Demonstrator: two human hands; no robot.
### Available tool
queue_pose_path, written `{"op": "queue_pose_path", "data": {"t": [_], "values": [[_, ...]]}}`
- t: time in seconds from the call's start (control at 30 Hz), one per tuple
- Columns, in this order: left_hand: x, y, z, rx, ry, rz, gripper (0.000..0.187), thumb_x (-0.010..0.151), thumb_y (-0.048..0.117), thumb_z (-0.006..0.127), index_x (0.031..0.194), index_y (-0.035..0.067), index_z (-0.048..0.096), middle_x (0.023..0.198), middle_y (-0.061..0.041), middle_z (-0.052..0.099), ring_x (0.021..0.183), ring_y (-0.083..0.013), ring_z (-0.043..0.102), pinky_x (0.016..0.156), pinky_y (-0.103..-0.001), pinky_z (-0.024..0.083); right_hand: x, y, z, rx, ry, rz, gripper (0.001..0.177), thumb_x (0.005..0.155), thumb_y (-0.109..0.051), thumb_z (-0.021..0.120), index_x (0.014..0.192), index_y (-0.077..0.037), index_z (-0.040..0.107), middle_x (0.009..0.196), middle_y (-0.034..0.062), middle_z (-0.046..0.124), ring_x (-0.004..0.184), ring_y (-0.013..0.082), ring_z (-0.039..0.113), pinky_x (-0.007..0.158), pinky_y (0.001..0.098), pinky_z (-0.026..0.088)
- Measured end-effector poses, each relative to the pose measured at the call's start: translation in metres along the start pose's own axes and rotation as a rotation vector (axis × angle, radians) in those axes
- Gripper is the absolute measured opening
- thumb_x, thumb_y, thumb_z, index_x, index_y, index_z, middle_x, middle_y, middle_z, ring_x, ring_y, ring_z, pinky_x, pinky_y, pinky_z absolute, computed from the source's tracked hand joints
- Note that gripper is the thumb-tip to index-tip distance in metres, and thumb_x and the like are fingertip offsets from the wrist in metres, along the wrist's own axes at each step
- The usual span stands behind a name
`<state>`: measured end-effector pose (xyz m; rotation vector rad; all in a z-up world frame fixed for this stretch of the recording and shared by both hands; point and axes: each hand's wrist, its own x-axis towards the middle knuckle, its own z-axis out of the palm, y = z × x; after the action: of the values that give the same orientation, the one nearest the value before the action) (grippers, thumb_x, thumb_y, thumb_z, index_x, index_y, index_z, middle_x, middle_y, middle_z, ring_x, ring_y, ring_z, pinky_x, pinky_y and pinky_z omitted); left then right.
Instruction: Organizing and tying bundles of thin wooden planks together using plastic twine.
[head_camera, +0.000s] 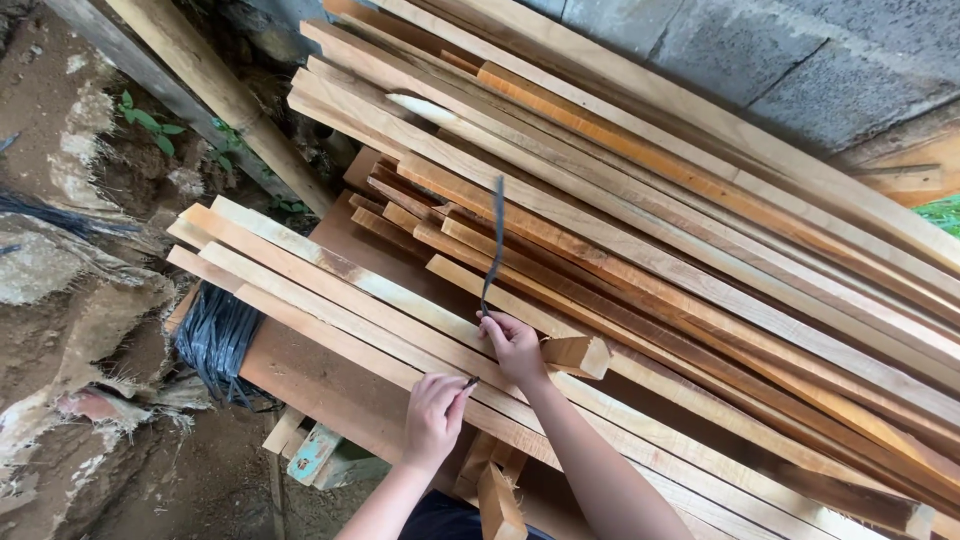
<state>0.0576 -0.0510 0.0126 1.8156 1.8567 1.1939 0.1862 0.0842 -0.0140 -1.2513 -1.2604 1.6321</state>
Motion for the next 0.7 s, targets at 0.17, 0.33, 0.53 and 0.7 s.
{"op": "queue_pose_path", "data": {"t": [0.17,0.33,0.53,0.7], "values": [[0.035,0.046,-0.019,-0.106,0.079,0.048,0.01,0.093,0.017,0.065,0.099,0.008,0.068,0.095,0.0,0.073,0.095,-0.0192,0.066,0.091,-0.034,0.051,0.003,0.005,-0.006,-0.114,-0.01,0.01,0.019,0.1,-0.012,0.06,0.109,-0.001,0.073,0.09,0.0028,0.074,0.075,0.0104,0.059,0.068,0.0221,0.048],[0.058,0.039,0.0,-0.046,0.007,0.087,0.012,0.092,0.018,0.067,0.098,0.01,0.073,0.098,-0.002,0.076,0.105,-0.0197,0.065,0.097,-0.036,0.049,0.009,0.013,-0.006,-0.187,-0.004,-0.003,0.023,0.1,-0.018,0.064,0.105,-0.002,0.079,0.077,-0.0009,0.071,0.061,0.0077,0.053,0.056,0.0205,0.043],[0.081,0.022,0.011,-0.046,0.008,0.315,0.004,0.093,0.019,0.073,0.094,0.016,0.075,0.092,0.003,0.075,0.091,-0.0219,0.069,0.078,-0.037,0.048,0.013,0.032,-0.006,-0.166,0.083,-0.03,0.016,0.098,-0.017,0.072,0.11,-0.013,0.082,0.088,0.005,0.077,0.082,0.008,0.066,0.075,0.0296,0.057],[0.087,0.044,0.006,-0.124,0.038,0.315,0.005,0.094,0.017,0.071,0.097,0.016,0.075,0.093,0.003,0.074,0.091,-0.0236,0.07,0.08,-0.037,0.049,0.018,0.024,-0.013,-0.489,0.032,0.028,0.022,0.1,-0.03,0.066,0.11,-0.018,0.081,0.094,0.0079,0.08,0.094,0.0278,0.076,0.08,0.0394,0.059]]}}
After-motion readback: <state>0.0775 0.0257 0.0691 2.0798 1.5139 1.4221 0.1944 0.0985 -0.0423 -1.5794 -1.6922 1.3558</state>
